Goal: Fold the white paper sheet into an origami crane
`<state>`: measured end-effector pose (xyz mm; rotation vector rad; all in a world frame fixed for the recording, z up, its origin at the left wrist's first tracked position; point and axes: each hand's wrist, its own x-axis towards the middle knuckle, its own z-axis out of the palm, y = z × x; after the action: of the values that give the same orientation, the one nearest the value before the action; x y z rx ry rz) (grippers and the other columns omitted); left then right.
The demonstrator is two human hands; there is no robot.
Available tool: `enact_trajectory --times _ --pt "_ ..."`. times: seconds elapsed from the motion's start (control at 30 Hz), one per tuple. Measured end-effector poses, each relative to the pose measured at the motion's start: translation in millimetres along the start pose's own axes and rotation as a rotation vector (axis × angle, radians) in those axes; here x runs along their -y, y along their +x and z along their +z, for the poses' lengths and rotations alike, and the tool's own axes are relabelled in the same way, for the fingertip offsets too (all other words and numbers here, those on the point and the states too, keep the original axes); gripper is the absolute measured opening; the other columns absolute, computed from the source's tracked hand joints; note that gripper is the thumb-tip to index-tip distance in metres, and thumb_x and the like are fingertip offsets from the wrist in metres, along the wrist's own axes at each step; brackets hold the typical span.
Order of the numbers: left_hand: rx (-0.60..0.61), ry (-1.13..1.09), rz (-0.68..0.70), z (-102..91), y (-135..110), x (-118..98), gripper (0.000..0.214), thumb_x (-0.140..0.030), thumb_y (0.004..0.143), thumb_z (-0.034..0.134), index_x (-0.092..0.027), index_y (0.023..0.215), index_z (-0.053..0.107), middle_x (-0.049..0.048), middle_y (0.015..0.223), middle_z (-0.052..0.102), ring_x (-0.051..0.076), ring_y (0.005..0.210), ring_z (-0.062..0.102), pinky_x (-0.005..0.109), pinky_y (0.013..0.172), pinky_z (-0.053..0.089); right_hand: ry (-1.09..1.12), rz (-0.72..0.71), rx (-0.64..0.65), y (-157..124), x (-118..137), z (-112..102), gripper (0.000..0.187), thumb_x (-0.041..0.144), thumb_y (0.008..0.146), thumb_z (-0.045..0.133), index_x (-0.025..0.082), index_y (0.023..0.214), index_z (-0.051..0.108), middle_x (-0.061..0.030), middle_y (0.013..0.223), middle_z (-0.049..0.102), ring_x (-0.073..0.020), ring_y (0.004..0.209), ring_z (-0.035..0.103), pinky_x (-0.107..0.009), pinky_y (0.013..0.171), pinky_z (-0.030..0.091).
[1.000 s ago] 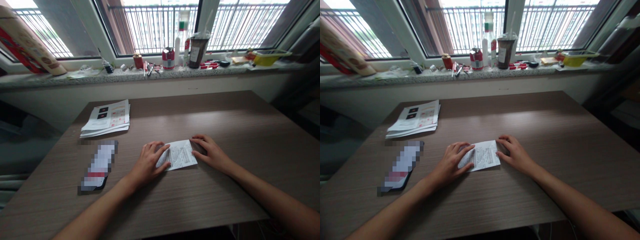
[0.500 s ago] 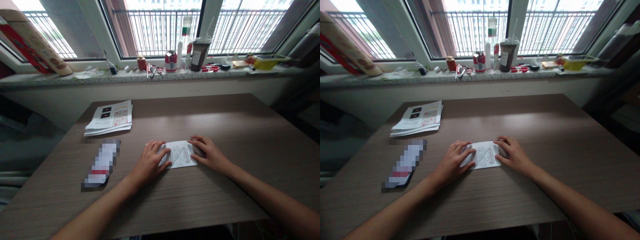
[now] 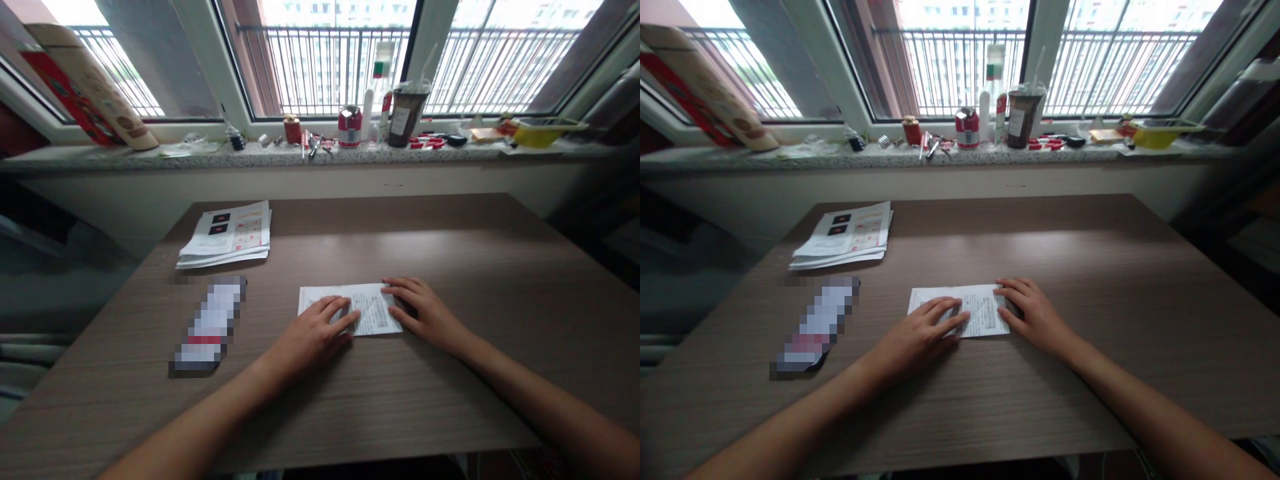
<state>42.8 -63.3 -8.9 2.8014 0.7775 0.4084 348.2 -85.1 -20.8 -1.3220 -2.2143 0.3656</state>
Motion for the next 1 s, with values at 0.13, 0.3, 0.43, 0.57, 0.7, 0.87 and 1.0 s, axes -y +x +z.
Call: enact_trajectory --times 0.13,0.3,0.43,0.57,0.7,0.87,1.0 --pt "0.015 -0.034 -0.002 2.3 -1 0 0.040 -0.029 0.105 0.053 -0.026 0.145 0.052 0.0129 0.150 0.050 0.031 0.141 0.045 0.052 0.113 0.047 -0.008 0.055 -0.036 5 -1 3 0.039 0.035 0.098 0.061 0.026 0.136 0.060 -0.0136 0.132 0.061 -0.0307 0.123 0.058 -0.053 0.106 0.050" --pt "-0.002 -0.121 -0.033 -1.4 1 4 0.042 -0.026 0.105 0.052 -0.029 0.147 0.050 0.0101 0.150 0.050 0.027 0.137 0.048 0.049 0.114 0.047 -0.080 0.078 -0.007 14 1 7 0.041 0.036 0.092 0.069 0.023 0.130 0.063 -0.0147 0.126 0.060 -0.0327 0.118 0.058 -0.052 0.103 0.051" --pt "-0.167 -0.067 -0.265 -5.3 -2 21 0.049 -0.030 0.103 0.054 -0.025 0.151 0.044 0.0120 0.149 0.049 0.030 0.137 0.047 0.053 0.117 0.041 -0.060 0.088 -0.012 17 2 7 0.038 0.035 0.091 0.070 0.023 0.126 0.061 -0.0136 0.125 0.060 -0.0320 0.118 0.057 -0.050 0.103 0.049" --pt "-0.236 -0.078 -0.430 -7.5 -7 44 0.042 -0.036 0.099 0.060 -0.019 0.137 0.055 0.0150 0.144 0.051 0.034 0.136 0.046 0.057 0.115 0.039 -0.003 0.092 -0.035 16 0 8 0.035 0.033 0.089 0.071 0.024 0.121 0.058 -0.0115 0.118 0.064 -0.0308 0.112 0.060 -0.046 0.098 0.050" --pt "-0.309 -0.319 -0.429 -13.8 -7 48 0.017 -0.030 0.098 0.060 -0.019 0.110 0.062 0.0113 0.130 0.059 0.028 0.123 0.056 0.048 0.108 0.044 0.065 0.134 -0.060 14 -2 9 0.036 0.032 0.087 0.073 0.024 0.119 0.058 -0.0102 0.113 0.066 -0.0295 0.105 0.061 -0.043 0.091 0.052" --pt "-0.321 -0.594 -0.589 -21.5 -2 36 0.019 -0.037 0.100 0.059 -0.019 0.105 0.060 0.0002 0.083 0.061 0.016 0.073 0.058 0.027 0.066 0.047 0.213 0.190 -0.038 12 -3 5 0.042 0.036 0.090 0.071 0.025 0.128 0.057 -0.0082 0.116 0.066 -0.0261 0.105 0.063 -0.039 0.089 0.052" --pt "-0.359 -0.685 -0.608 -21.4 -2 33 0.024 -0.041 0.097 0.064 -0.018 0.103 0.064 0.0010 0.085 0.063 0.015 0.074 0.059 0.025 0.064 0.047 0.288 0.265 0.007 14 -1 1 0.026 0.043 0.094 0.067 0.024 0.112 0.067 -0.0043 0.095 0.067 -0.0219 0.085 0.063 -0.034 0.073 0.050"
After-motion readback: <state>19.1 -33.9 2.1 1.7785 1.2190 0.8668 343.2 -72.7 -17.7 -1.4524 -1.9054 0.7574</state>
